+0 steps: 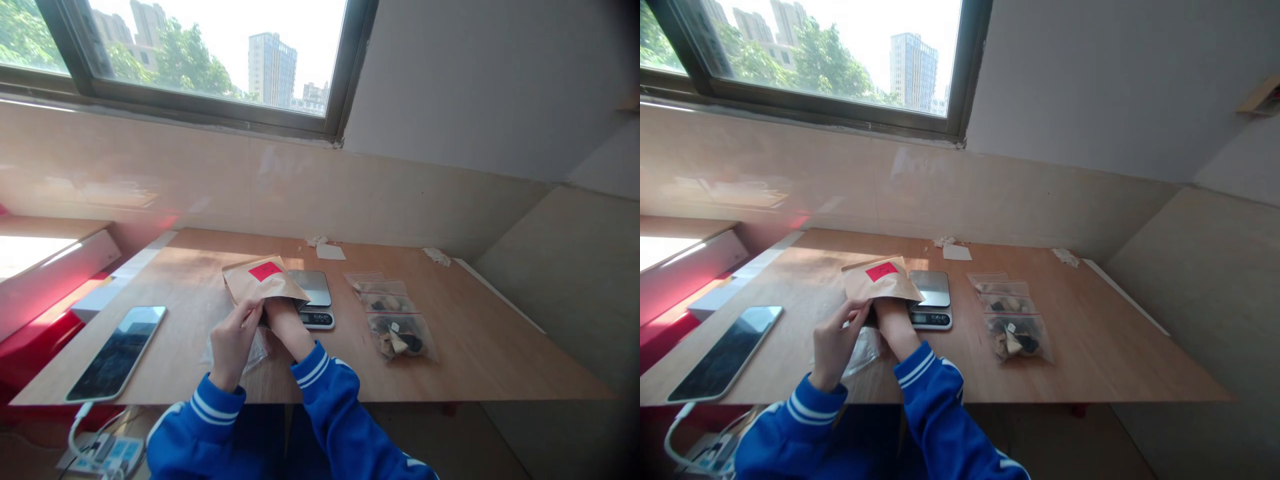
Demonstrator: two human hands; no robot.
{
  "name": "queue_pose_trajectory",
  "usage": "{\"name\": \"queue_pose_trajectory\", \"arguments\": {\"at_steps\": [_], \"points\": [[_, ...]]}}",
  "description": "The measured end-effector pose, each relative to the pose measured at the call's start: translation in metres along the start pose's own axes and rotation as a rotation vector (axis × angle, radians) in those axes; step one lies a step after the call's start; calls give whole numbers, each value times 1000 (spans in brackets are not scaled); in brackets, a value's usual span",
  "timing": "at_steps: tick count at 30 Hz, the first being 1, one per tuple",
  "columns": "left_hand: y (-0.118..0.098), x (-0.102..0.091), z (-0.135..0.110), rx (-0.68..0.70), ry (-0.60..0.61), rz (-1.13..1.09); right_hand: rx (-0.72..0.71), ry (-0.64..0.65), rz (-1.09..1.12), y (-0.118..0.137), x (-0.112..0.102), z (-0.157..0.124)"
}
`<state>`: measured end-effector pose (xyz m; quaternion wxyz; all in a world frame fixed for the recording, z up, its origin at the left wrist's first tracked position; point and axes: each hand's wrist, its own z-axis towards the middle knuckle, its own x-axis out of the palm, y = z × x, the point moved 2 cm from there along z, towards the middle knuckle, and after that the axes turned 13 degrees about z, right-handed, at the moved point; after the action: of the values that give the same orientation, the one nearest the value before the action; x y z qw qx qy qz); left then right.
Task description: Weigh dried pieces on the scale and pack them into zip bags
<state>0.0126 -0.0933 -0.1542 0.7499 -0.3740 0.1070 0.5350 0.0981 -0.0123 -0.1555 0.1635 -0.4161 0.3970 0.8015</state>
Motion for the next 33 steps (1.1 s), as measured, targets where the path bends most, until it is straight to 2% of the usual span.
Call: {"name": "queue_pose_trajectory", "arguments": {"at_steps": [5, 9, 15, 21, 29, 33], "points": [[-2, 0, 2, 2, 16, 19, 14, 66, -54, -1, -20, -37], [-4, 1, 2, -11, 35, 5, -70, 20, -99, 0, -30, -49], [-2, 4, 4, -43, 66, -34, -243, -201, -255, -4, -28, -60], [-1, 6, 6, -49, 103, -75, -442, -382, -302, -14, -27, -65], [-1, 9, 15, -61, 90, -45, -534, -569, -183, -28, -31, -77], [9, 12, 24, -101, 78, -15, -469, -711, -42, -38, -30, -85]]}}
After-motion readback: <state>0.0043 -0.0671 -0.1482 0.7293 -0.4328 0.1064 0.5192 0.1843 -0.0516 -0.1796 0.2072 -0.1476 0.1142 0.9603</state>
